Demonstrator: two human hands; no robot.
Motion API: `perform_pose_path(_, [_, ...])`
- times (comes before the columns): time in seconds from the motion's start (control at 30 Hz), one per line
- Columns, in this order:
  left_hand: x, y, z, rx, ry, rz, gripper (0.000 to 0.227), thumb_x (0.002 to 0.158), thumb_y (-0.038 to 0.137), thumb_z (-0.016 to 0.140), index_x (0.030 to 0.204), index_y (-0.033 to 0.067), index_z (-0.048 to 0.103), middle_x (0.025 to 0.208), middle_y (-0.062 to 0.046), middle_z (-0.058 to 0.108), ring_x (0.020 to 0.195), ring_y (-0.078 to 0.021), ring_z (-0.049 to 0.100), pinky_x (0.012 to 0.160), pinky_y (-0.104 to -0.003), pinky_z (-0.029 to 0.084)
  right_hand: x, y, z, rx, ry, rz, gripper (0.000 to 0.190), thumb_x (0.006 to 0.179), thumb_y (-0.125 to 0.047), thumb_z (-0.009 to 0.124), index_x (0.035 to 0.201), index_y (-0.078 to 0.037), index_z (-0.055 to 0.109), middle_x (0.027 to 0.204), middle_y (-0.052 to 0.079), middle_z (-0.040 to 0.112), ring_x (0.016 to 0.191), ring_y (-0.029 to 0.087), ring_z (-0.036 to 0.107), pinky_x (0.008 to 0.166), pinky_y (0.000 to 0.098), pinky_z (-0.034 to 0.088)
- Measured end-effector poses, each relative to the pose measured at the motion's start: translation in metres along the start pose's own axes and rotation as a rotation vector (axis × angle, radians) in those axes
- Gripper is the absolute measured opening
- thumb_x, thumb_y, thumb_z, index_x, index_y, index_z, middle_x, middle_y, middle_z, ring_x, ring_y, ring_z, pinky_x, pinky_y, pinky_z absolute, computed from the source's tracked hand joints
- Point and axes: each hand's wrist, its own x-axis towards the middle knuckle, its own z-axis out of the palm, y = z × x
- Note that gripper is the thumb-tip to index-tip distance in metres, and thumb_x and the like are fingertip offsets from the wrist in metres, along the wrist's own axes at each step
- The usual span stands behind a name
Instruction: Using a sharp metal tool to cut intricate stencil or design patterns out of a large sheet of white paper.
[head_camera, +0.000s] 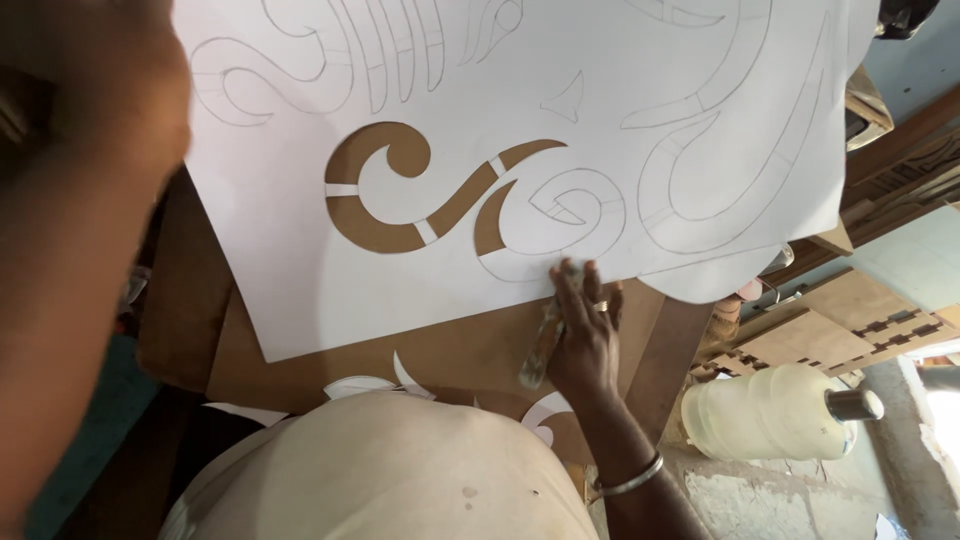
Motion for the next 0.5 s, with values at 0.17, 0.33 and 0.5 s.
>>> perform_pose_path(0.17, [-0.089,-0.001,0.079,0.188,0.021,0.121,0.085,0.105,0.026,0.063,0.163,-0.0073,0.01,0.165,-0.037,0.015,0.155,-0.0554,0.017,0.127,-0.066,0.014,0.015,0.01,-0.006,-0.083,-0.02,0.064,0.062,0.086,-0.004,0.066,0.146,-0.008,0.05,0.15,0.015,0.055,0.149,0.039,0.037,0.121,0.0638,0.009])
perform_pose_path(0.33, [-0.103,0.15,0.051,-0.032,-0.651,0.6,0.065,0.087,0.057,0.067,0.144,0.0283,0.057,0.165,-0.01,0.034,0.154,-0.0369,0.025,0.112,-0.079,0.004,0.023,0.029,-0.009,-0.203,-0.021,0.037,0.063,0.09,0.001,0.061,0.151,-0.012,0.05,0.158,0.01,0.052,0.153,0.035,0.037,0.127,0.0616,0.01])
perform_pose_path(0.5, [-0.112,0.164,0.07,-0.059,-0.69,0.554,0.068,0.089,0.065,0.057,0.148,0.0317,0.05,0.164,-0.013,0.029,0.154,-0.0349,0.018,0.114,-0.078,0.003,0.028,0.046,-0.015,-0.23,-0.036,0.092,0.065,0.089,0.002,0.059,0.151,-0.01,0.048,0.157,0.01,0.053,0.153,0.035,0.038,0.125,0.0621,0.009])
